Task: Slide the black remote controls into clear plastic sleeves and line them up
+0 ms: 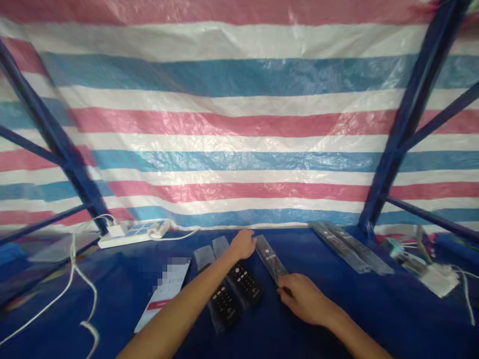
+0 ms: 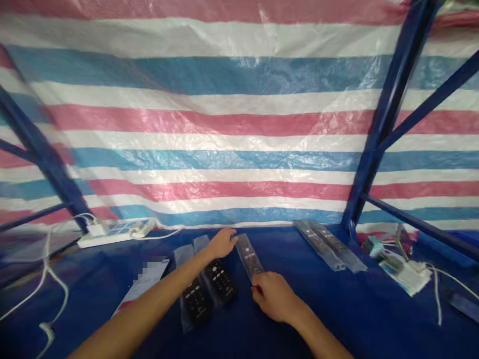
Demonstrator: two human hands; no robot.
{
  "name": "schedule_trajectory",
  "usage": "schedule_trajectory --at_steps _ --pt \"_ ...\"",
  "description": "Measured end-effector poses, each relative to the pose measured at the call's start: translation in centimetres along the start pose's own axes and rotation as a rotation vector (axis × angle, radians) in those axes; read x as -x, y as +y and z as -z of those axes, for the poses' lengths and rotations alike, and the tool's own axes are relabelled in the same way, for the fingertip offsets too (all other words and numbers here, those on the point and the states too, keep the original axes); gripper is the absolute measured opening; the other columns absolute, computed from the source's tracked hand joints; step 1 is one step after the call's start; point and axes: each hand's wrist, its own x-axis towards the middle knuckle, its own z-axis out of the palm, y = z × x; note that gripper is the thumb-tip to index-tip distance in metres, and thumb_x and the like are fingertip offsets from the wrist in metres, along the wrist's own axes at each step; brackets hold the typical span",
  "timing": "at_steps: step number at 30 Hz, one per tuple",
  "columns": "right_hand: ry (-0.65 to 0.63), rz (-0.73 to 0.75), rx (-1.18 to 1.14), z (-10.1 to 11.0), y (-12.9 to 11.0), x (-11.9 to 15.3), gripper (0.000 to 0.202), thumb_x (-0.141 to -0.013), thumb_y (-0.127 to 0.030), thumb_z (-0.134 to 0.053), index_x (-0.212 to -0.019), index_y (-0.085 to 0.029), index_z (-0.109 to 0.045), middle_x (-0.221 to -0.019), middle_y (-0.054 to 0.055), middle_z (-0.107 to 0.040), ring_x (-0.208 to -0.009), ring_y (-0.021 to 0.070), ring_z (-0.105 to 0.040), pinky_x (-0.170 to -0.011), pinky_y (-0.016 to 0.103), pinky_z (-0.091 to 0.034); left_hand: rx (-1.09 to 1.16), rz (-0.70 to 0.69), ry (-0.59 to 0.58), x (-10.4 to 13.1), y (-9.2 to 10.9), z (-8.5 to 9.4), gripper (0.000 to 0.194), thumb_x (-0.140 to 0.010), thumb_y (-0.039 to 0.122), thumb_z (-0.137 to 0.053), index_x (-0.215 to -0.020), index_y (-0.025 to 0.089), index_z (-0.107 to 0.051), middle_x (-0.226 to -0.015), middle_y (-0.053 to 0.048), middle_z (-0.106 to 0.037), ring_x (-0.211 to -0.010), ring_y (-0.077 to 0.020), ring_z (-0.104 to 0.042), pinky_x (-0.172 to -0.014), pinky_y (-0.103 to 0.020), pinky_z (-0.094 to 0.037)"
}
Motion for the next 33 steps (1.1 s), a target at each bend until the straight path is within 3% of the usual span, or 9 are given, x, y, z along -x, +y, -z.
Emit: schedule_trajectory --at_steps 4,7,11,17,25,29,33 --pt "-0.002 0.051 -0.071 -0.2 0.4 0.1 0.022 -0.084 -0.022 -0.047 -0.063 -0.019 -0.052 -0.066 -0.001 -0.058 -0.061 0.0112 -0.053 -0.056 0.021 -0.03 0.011 0.039 -0.035 -1.1 0.0 -0.3 0.03 -0.088 0.024 -0.045 -0.102 0.01 -0.068 -0.111 -0.013 -0.067 -0.108 -0.0226 -0.059 -0.095 -0.028 -0.042" --pt "0.068 0.038 -0.113 0.1 1.1 0.0 0.027 -0.087 -0.031 -0.047 -0.064 -0.019 -0.053 -0.064 -0.002 -0.057 -0.059 0.011 -0.051 -0.055 0.021 -0.03 0.027 0.085 -0.047 -1.7 -0.2 -0.7 0.026 -0.088 0.021 -0.046 -0.09 0.013 -0.071 -0.099 -0.01 -0.071 -0.097 -0.0199 -0.064 -0.087 -0.025 -0.045" --pt "0.134 -0.002 -0.121 0.5 2.2 -0.2 0.031 -0.088 -0.037 -0.045 -0.064 -0.019 -0.054 -0.063 -0.002 -0.056 -0.057 0.011 -0.048 -0.055 0.022 -0.029 0.031 0.145 -0.025 -1.8 -0.2 -1.3 0.022 -0.087 0.017 -0.047 -0.091 0.013 -0.068 -0.1 -0.012 -0.07 -0.096 -0.0205 -0.064 -0.082 -0.026 -0.046" --pt "0.173 -0.016 -0.12 0.9 2.9 -0.1 0.034 -0.088 -0.038 -0.044 -0.062 -0.019 -0.052 -0.062 -0.002 -0.055 -0.057 0.0113 -0.048 -0.055 0.022 -0.029 0.013 0.145 0.018 -1.6 0.1 -1.3 0.026 -0.086 0.012 -0.046 -0.109 0.01 -0.059 -0.106 -0.016 -0.066 -0.102 -0.0237 -0.062 -0.085 -0.03 -0.044" --pt "0.211 -0.032 -0.097 1.4 3.2 0.0 0.035 -0.089 -0.039 -0.042 -0.061 -0.019 -0.051 -0.06 -0.002 -0.053 -0.057 0.0114 -0.047 -0.055 0.022 -0.03 0.036 0.13 -0.016 -1.6 0.1 -0.7 0.02 -0.086 0.018 -0.05 -0.083 0.013 -0.069 -0.089 -0.009 -0.072 -0.088 -0.0186 -0.066 -0.076 -0.023 -0.046" --pt "0.255 -0.035 -0.099 1.5 3.6 0.0 0.036 -0.089 -0.04 -0.042 -0.061 -0.019 -0.051 -0.059 -0.002 -0.053 -0.056 0.0114 -0.046 -0.055 0.023 -0.03 -0.02 0.078 0.059 -0.5 1.1 0.3 0.024 -0.087 0.012 -0.042 -0.096 0.014 -0.065 -0.1 -0.011 -0.069 -0.094 -0.0203 -0.064 -0.08 -0.028 -0.045" --pt "0.313 -0.04 -0.115 1.8 4.0 0.1 0.038 -0.09 -0.039 -0.039 -0.059 -0.019 -0.05 -0.059 -0.002 -0.053 -0.055 0.0112 -0.047 -0.055 0.023 -0.03 -0.073 -0.014 0.133 0.7 2.7 3.1 0.026 -0.091 0.017 -0.038 -0.106 0.018 -0.059 -0.103 -0.01 -0.068 -0.098 -0.0235 -0.062 -0.082 -0.033 -0.044"
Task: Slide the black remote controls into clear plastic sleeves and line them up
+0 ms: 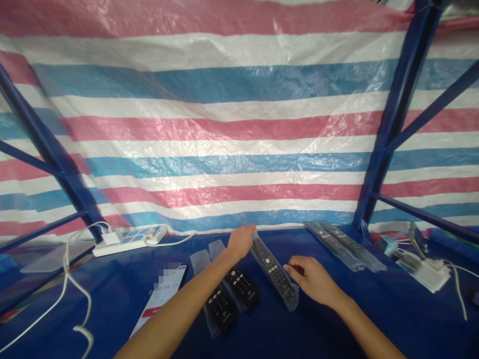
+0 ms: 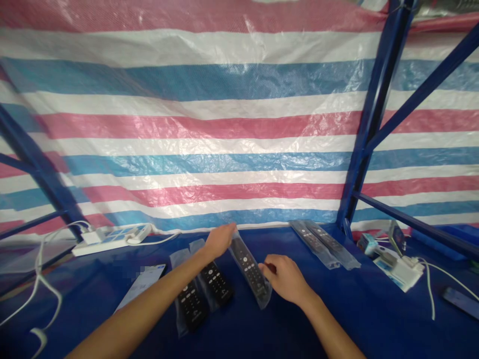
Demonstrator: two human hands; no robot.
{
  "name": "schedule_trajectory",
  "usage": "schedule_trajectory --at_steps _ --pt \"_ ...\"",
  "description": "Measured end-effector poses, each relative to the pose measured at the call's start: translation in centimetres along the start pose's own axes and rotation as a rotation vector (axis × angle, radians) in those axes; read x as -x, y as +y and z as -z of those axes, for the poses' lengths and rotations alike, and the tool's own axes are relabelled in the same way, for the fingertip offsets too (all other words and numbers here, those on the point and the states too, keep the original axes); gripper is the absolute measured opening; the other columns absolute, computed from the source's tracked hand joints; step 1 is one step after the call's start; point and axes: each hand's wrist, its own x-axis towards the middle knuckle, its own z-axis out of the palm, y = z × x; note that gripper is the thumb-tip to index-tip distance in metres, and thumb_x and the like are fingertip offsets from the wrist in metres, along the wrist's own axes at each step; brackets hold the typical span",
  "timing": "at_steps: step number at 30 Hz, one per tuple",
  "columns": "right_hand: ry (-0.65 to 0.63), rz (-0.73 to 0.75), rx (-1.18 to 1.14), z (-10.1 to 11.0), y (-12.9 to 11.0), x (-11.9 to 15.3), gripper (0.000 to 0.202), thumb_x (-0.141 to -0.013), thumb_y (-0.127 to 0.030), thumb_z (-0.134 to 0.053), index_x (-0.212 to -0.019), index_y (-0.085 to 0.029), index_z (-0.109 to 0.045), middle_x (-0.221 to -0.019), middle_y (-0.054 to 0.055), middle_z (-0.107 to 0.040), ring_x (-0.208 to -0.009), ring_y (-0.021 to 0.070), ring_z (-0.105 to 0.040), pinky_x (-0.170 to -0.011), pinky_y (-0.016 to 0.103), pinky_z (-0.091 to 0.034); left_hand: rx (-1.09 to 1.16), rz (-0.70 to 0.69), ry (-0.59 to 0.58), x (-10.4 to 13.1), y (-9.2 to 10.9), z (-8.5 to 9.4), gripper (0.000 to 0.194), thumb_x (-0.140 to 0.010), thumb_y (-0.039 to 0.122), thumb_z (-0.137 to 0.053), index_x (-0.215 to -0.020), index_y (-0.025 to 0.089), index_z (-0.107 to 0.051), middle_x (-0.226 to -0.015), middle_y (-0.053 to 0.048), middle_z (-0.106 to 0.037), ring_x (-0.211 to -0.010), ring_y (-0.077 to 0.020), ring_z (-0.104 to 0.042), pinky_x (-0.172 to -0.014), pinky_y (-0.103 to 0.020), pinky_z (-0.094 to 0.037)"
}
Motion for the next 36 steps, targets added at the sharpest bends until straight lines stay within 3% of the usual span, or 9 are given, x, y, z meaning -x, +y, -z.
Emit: schedule_trajectory --at_steps 5,9,17,29,32,36 --pt "0.053 -0.084 0.022 0.9 -0.2 0.1 0.043 -0.09 -0.048 -0.038 -0.06 -0.02 -0.05 -0.058 -0.001 -0.053 -0.055 0.0122 -0.048 -0.054 0.024 -0.029 0.028 -0.121 0.134 0.3 1.8 5.3 0.026 -0.093 0.029 -0.037 -0.096 0.021 -0.062 -0.092 -0.005 -0.069 -0.089 -0.0216 -0.063 -0.074 -0.03 -0.043" --pt "-0.037 -0.134 0.05 1.3 -0.6 0.3 0.042 -0.085 -0.057 -0.043 -0.072 -0.021 -0.06 -0.063 0.001 -0.058 -0.059 0.0146 -0.053 -0.055 0.025 -0.029 0.06 -0.183 0.203 0.7 3.1 8.3 0.024 -0.09 0.032 -0.043 -0.089 0.021 -0.064 -0.079 -0.003 -0.069 -0.075 -0.0192 -0.062 -0.066 -0.027 -0.042" --pt "-0.188 -0.158 0.101 0.0 -1.9 0.6 0.043 -0.073 -0.06 -0.06 -0.092 -0.021 -0.062 -0.074 0.002 -0.066 -0.069 0.0193 -0.06 -0.056 0.025 -0.03 -0.026 -0.175 0.233 1.0 4.3 10.8 0.024 -0.089 0.031 -0.045 -0.089 0.02 -0.066 -0.083 -0.004 -0.068 -0.081 -0.0202 -0.061 -0.07 -0.027 -0.043" --pt "-0.14 -0.153 0.156 -2.4 -2.3 0.3 0.024 -0.079 -0.044 -0.057 -0.082 -0.021 -0.056 -0.078 0.003 -0.067 -0.069 0.0187 -0.062 -0.053 0.025 -0.028 -0.066 -0.16 0.32 1.5 5.3 13.5 0.022 -0.089 0.027 -0.044 -0.086 0.018 -0.064 -0.08 -0.004 -0.066 -0.076 -0.019 -0.06 -0.068 -0.028 -0.041" --pt "-0.129 -0.155 0.154 -2.3 -2.3 0.3 0.021 -0.08 -0.042 -0.056 -0.081 -0.02 -0.055 -0.078 0.003 -0.067 -0.07 0.0186 -0.062 -0.054 0.025 -0.029 -0.026 -0.191 0.393 1.9 5.3 15.1 0.021 -0.088 0.028 -0.045 -0.087 0.018 -0.064 -0.077 -0.003 -0.064 -0.073 -0.018 -0.058 -0.07 -0.03 -0.042" --pt "-0.125 -0.219 0.189 -1.6 -1.9 0.2 0.021 -0.079 -0.041 -0.056 -0.08 -0.02 -0.057 -0.077 0.004 -0.068 -0.073 0.0206 -0.064 -0.055 0.026 -0.03 0.155 -0.29 0.565 2.1 4.2 18.7 0.02 -0.085 0.031 -0.05 -0.082 0.018 -0.065 -0.07 0.0 -0.061 -0.069 -0.0146 -0.056 -0.071 -0.029 -0.043"
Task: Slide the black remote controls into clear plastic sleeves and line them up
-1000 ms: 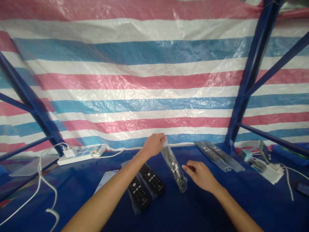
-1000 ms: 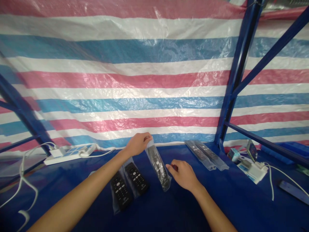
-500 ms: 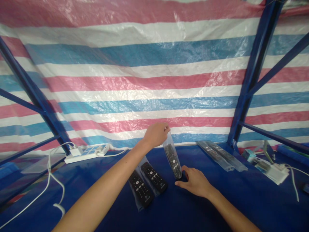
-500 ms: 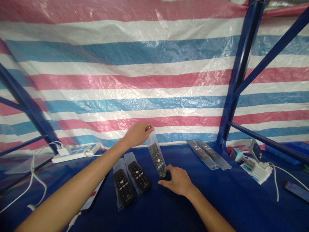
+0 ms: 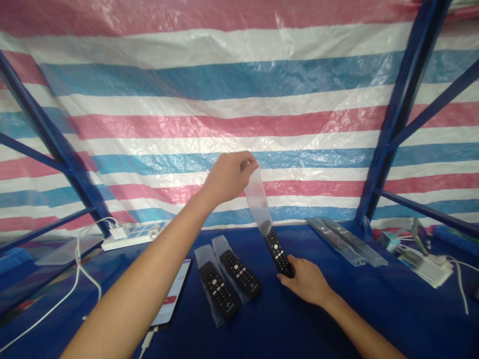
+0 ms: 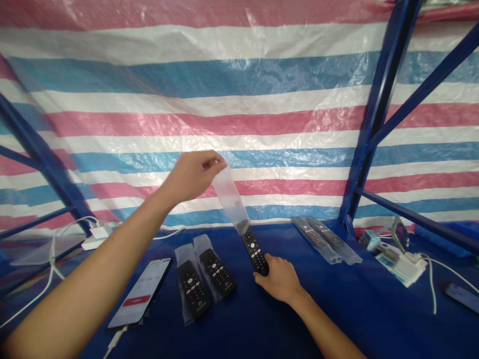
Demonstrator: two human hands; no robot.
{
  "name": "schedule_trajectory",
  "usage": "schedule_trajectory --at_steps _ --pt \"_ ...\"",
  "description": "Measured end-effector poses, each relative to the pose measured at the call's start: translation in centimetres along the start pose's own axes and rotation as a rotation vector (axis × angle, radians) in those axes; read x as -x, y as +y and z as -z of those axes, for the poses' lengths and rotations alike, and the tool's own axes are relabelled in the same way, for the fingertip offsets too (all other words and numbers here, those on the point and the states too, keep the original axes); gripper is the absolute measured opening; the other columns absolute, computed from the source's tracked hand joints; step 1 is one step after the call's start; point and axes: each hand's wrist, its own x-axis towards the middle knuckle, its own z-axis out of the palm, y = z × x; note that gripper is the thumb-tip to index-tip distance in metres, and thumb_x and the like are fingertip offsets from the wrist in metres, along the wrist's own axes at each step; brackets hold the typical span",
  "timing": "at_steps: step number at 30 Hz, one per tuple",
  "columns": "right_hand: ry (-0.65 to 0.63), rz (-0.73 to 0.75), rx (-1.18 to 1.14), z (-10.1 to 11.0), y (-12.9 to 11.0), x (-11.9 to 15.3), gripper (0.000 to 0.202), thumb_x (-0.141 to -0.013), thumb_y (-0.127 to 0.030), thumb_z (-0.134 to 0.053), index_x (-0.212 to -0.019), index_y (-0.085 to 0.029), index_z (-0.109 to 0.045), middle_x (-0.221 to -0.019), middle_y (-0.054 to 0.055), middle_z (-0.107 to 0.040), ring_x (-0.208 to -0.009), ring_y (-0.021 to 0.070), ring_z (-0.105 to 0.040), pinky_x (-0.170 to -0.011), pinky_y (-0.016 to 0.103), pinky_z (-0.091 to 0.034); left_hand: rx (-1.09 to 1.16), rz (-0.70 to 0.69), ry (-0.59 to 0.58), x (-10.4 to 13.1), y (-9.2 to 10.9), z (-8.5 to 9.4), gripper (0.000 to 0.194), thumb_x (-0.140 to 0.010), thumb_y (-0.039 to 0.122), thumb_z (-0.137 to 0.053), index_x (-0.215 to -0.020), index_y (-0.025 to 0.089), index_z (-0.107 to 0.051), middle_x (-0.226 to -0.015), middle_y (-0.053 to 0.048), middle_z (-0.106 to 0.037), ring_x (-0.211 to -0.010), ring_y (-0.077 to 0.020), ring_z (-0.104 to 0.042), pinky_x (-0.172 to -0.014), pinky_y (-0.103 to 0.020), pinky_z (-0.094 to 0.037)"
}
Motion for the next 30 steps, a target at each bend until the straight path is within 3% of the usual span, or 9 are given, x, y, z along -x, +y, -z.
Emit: schedule_trajectory --at_steps 3,6,10,13,16,22,30 --pt "0.012 -0.092 0.015 0.9 0.8 -0.3 0.022 -0.078 -0.043 -0.056 -0.078 -0.02 -0.059 -0.077 0.005 -0.069 -0.073 0.0221 -0.064 -0.055 0.026 -0.03 0.21 0.07 0.122 -1.3 -2.9 1.2 0.025 -0.083 0.037 -0.051 -0.085 0.016 -0.064 -0.069 0.0 -0.061 -0.065 -0.0123 -0.054 -0.066 -0.026 -0.045" --pt "0.077 -0.187 -0.015 2.2 2.0 -0.7 0.024 -0.078 -0.045 -0.054 -0.075 -0.021 -0.059 -0.078 0.006 -0.069 -0.072 0.0221 -0.064 -0.055 0.026 -0.031 0.362 0.247 0.099 -1.1 -7.1 -1.2 0.03 -0.08 0.042 -0.053 -0.088 0.015 -0.064 -0.068 0.0 -0.06 -0.06 -0.0109 -0.052 -0.06 -0.024 -0.044" --pt "0.142 -0.237 -0.076 3.6 2.8 -1.0 0.025 -0.077 -0.044 -0.053 -0.07 -0.021 -0.059 -0.074 0.005 -0.068 -0.066 0.0199 -0.061 -0.053 0.026 -0.031 0.324 0.448 -0.383 2.8 -11.2 -8.6 0.029 -0.08 0.037 -0.048 -0.081 0.014 -0.065 -0.065 0.0 -0.061 -0.059 -0.011 -0.052 -0.057 -0.022 -0.043" --pt "0.121 -0.197 -0.108 3.7 2.2 -0.9 0.025 -0.076 -0.044 -0.054 -0.067 -0.021 -0.059 -0.072 0.004 -0.068 -0.064 0.0184 -0.06 -0.052 0.025 -0.03 0.282 0.464 -0.559 6.8 -12.5 -13.6 0.022 -0.074 0.032 -0.055 -0.065 0.015 -0.065 -0.055 0.001 -0.059 -0.055 -0.012 -0.053 -0.055 -0.023 -0.043" --pt "0.042 -0.122 -0.101 3.0 0.7 -0.8 0.021 -0.074 -0.04 -0.056 -0.065 -0.021 -0.059 -0.07 0.003 -0.068 -0.062 0.0175 -0.059 -0.051 0.025 -0.028 0.219 0.46 -0.653 9.5 -13.5 -16.3 0.019 -0.073 0.027 -0.055 -0.064 0.015 -0.066 -0.057 0.0 -0.061 -0.059 -0.0137 -0.057 -0.058 -0.023 -0.044" --pt "-0.115 0.004 -0.025 1.4 -2.1 -0.6 0.018 -0.068 -0.038 -0.06 -0.064 -0.021 -0.063 -0.068 0.003 -0.069 -0.063 0.019 -0.062 -0.051 0.025 -0.028 0.091 0.42 -0.694 10.7 -15.4 -17.7 0.019 -0.077 0.023 -0.053 -0.073 0.016 -0.07 -0.073 -0.003 -0.069 -0.075 -0.0175 -0.061 -0.072 -0.026 -0.045" --pt "-0.179 -0.006 0.04 0.3 -3.2 -0.8 0.02 -0.065 -0.04 -0.061 -0.066 -0.021 -0.067 -0.07 0.007 -0.07 -0.07 0.0237 -0.066 -0.051 0.026 -0.033 0.013 0.382 -0.687 10.8 -15.5 -18.1 0.022 -0.08 0.026 -0.052 -0.08 0.018 -0.072 -0.083 -0.005 -0.071 -0.083 -0.0195 -0.062 -0.076 -0.026 -0.045"
